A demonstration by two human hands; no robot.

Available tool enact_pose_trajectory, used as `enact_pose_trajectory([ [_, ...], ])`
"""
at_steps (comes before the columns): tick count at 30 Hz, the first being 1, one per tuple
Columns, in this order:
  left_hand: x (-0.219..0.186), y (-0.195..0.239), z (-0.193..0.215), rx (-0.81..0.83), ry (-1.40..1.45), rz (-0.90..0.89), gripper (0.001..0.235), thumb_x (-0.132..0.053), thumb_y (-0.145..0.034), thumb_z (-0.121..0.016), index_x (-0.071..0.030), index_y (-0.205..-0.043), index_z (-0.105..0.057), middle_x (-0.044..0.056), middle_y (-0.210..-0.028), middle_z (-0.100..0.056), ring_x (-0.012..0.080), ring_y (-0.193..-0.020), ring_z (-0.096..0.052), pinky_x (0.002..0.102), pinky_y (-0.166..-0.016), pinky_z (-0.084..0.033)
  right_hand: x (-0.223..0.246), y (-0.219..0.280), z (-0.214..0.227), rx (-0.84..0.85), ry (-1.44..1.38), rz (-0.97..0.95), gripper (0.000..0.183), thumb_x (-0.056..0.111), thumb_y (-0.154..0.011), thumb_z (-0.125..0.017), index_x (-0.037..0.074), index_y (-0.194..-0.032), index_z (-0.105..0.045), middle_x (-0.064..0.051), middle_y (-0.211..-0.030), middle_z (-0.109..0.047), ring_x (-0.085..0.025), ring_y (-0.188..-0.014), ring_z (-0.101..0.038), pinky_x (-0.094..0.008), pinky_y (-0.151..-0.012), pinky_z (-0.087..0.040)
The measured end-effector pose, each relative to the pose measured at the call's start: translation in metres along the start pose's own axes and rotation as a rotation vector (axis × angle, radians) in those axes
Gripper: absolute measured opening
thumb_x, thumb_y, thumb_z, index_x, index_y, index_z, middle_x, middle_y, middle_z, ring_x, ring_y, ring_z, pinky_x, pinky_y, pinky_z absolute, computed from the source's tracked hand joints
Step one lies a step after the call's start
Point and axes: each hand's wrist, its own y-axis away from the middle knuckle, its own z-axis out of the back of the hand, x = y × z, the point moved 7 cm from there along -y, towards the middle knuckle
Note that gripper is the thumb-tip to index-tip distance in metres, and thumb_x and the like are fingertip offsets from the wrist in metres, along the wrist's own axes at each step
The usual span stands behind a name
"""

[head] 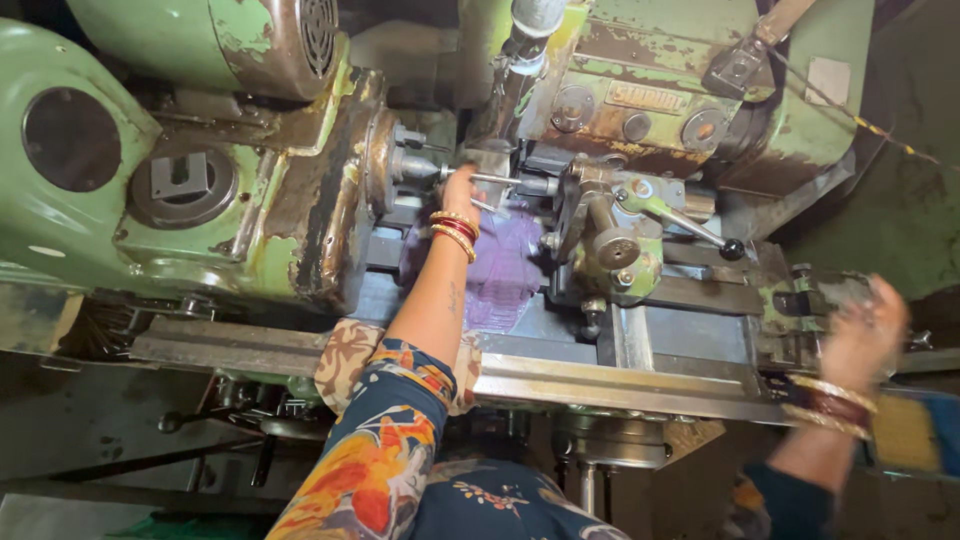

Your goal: The person operates a metal lathe, repeatedly loading cylindrical metal rods into the chuck, machining them while coolant flows, and then removing the finished pieces to place them into a green bin. The person also uses a cloth to wipe the rods and the machine bed between cycles.

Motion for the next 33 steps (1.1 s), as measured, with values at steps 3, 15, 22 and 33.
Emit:
enact_pose_trajectory([
  [3, -0.012, 0.02, -0.012, 0.093, -0.92, -0.26, 0.052, -0.025, -0.076, -0.088, -0.001, -0.116, -0.067, 0.018, -0.111, -0.065, 0.0295, -0.1, -0.063, 0.042, -0.086, -0.054, -0.04, 0.047, 0.093, -0.317, 0.109, -0.118, 0.046, 0.026, -0.106, -0.051, 0.009, -0.148, -0.05, -0.013, -0.142, -0.056, -0.023, -0.11, -0.059, -0.037, -0.089, -0.05],
  [15, -0.122, 0.299, -0.042, 0.325, -1.626, -0.837, 0.082, -0.025, -0.07, -0.094, 0.003, -0.131, -0.046, 0.026, -0.101, -0.071, 0.0431, -0.1, -0.069, 0.048, -0.086, -0.057, -0.16, 0.25, -0.004, 0.278, 0.917, -0.774, 0.04, 0.027, -0.1, -0.062, 0.003, -0.132, -0.063, -0.02, -0.117, -0.07, -0.031, -0.103, -0.069, -0.042, -0.096, -0.056],
  [22, -0.283, 0.436, 0.191, 0.128, -1.066, -1.188, 0.048, -0.021, -0.08, -0.091, -0.004, -0.119, -0.069, 0.009, -0.107, -0.075, 0.0173, -0.093, -0.073, 0.031, -0.082, -0.058, -0.12, 0.309, -0.119, 0.6, 0.836, -0.448, 0.04, 0.027, -0.088, -0.072, 0.004, -0.12, -0.07, -0.021, -0.106, -0.075, -0.035, -0.095, -0.075, -0.044, -0.09, -0.058],
  [33, -0.154, 0.423, 0.447, -0.257, -0.955, -1.234, 0.024, -0.023, -0.097, -0.073, -0.005, -0.108, -0.061, 0.014, -0.092, -0.069, 0.0282, -0.078, -0.067, 0.04, -0.07, -0.055, 0.039, 0.508, -0.374, 1.042, -0.081, -0.402, 0.017, 0.029, -0.105, -0.057, 0.014, -0.112, -0.062, -0.002, -0.076, -0.059, -0.017, -0.063, -0.056, -0.031, -0.053, -0.045],
])
